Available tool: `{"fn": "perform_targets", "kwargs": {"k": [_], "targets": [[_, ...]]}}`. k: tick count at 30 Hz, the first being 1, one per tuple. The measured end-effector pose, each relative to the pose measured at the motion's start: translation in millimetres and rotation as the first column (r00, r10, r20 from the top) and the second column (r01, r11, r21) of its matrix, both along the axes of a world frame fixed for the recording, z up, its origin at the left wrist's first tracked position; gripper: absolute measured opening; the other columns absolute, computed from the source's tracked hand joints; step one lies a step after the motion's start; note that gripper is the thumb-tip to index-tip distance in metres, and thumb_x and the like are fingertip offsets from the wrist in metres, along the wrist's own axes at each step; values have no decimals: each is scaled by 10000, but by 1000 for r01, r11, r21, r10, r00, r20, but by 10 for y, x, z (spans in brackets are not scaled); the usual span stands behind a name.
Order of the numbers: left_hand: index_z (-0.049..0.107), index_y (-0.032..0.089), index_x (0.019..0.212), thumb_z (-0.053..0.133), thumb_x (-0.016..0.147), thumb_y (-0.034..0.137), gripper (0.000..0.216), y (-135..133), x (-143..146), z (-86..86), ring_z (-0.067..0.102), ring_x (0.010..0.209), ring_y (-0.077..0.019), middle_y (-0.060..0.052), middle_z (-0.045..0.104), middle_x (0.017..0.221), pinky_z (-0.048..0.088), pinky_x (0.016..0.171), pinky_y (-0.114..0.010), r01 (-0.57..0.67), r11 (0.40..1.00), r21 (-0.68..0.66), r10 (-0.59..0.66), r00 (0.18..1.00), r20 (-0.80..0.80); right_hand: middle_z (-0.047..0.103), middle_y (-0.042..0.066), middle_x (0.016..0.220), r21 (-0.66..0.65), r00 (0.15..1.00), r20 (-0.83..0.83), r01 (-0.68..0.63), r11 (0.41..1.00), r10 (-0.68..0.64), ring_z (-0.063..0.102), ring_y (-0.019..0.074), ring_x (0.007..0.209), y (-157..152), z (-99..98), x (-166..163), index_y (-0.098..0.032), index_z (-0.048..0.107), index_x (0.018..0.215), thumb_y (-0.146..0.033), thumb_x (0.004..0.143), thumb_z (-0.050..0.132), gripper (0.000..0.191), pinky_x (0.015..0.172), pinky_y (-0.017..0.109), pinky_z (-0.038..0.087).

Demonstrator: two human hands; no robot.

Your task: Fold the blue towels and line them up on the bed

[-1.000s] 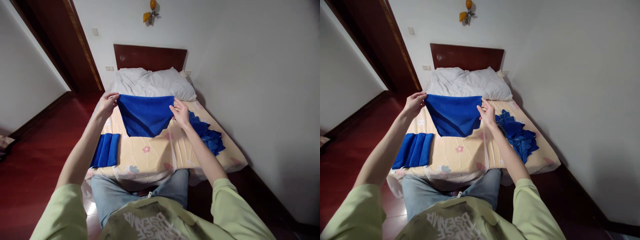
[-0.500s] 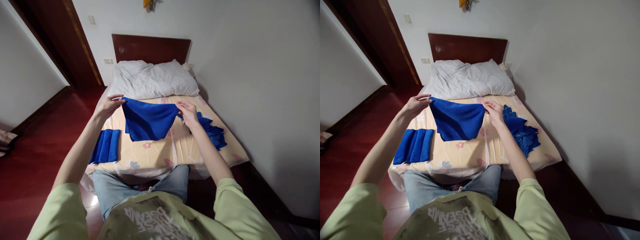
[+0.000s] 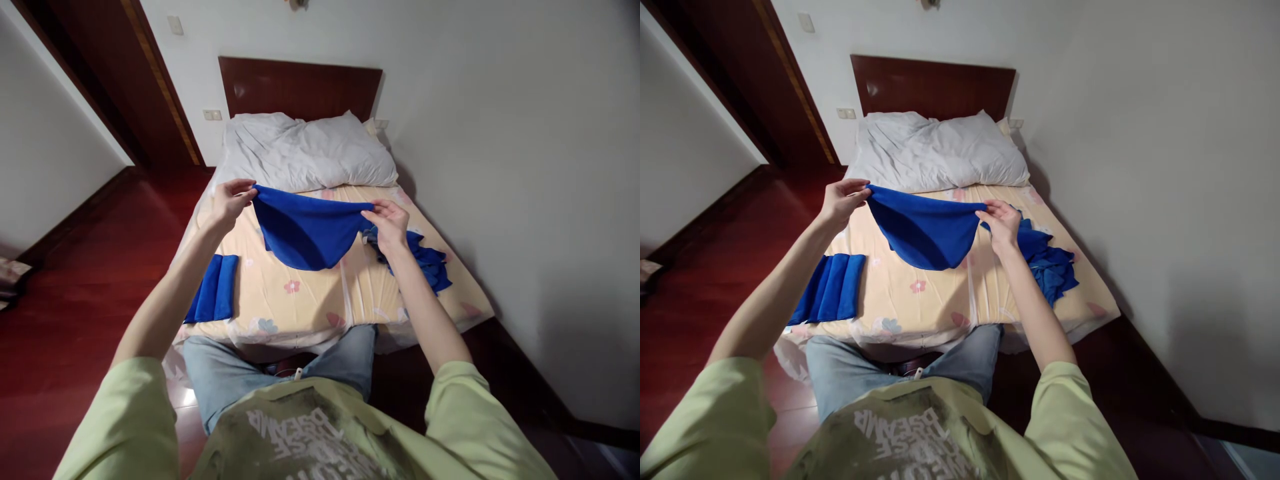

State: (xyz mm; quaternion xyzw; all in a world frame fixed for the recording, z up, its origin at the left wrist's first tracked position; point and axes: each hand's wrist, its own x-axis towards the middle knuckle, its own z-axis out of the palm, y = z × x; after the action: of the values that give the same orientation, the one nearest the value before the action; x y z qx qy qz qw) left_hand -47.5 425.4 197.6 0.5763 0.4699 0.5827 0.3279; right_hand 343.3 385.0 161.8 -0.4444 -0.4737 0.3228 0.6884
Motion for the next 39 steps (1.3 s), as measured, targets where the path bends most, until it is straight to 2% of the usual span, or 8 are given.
{"fn": "perform_targets", "kwargs": {"k": [5,8,13,19,24,29,34,39], "targets": [[742,116,1040,859,676,349,447,26,90,55,713,868,-212,-82,719,900,609,795,-349,13,997,78,-16,999,29,743,15,855,-16,996,-85,-17,1000,16,716,181,829,-23,11,59,-214,701,885,-442,551,962,481,741,312,587],[742,113,1025,885,649,315,450,4,91,61,719,876,-224,-78,723,876,610,846,-385,24,997,68,-27,998,51,749,23,834,-37,995,-98,18,999,-22,709,175,784,-84,20,90,-202,715,851,-476,529,975,497,704,300,581],[756,120,1030,924,596,266,488,-170,88,41,726,925,-236,-98,742,930,601,889,-387,114,993,-42,-109,989,102,737,9,801,-102,998,-48,35,994,-40,674,145,696,-272,53,166,-204,730,880,-439,459,1006,556,629,269,571],[771,141,989,978,531,277,521,-486,76,-17,719,947,-227,-105,748,968,599,849,-333,171,972,-163,-149,979,139,697,-21,815,-252,986,-139,-126,959,93,626,99,676,-615,163,248,-220,703,892,-360,393,1036,615,571,206,523],[787,172,991,1000,546,394,541,-777,-102,-46,731,869,-245,-99,753,877,607,763,-345,195,931,-307,-174,980,94,666,-22,808,-385,962,-183,-260,886,203,622,109,710,-977,238,324,-224,677,841,-367,480,1025,521,604,229,533],[808,196,925,995,545,444,491,-943,-234,-40,736,795,-273,-119,760,847,593,659,-366,235,875,-422,-246,969,30,686,14,824,-464,966,-88,-256,848,243,640,150,703,-1103,224,420,-225,699,836,-414,552,1000,454,567,273,539],[810,193,864,999,496,421,472,-710,-221,-232,720,730,-253,-114,765,808,568,622,-350,218,850,-480,-272,961,-46,711,23,825,-501,960,-104,-275,821,258,648,140,702,-807,45,369,-199,730,854,-396,507,1013,489,558,246,513],[789,156,797,999,445,365,461,-122,-214,-378,696,680,-228,-119,747,765,555,638,-351,138,879,-456,-205,973,-102,642,-26,684,-547,967,-103,-249,799,231,544,76,580,-217,-91,184,-168,708,848,-280,474,1018,498,500,195,407]]}}
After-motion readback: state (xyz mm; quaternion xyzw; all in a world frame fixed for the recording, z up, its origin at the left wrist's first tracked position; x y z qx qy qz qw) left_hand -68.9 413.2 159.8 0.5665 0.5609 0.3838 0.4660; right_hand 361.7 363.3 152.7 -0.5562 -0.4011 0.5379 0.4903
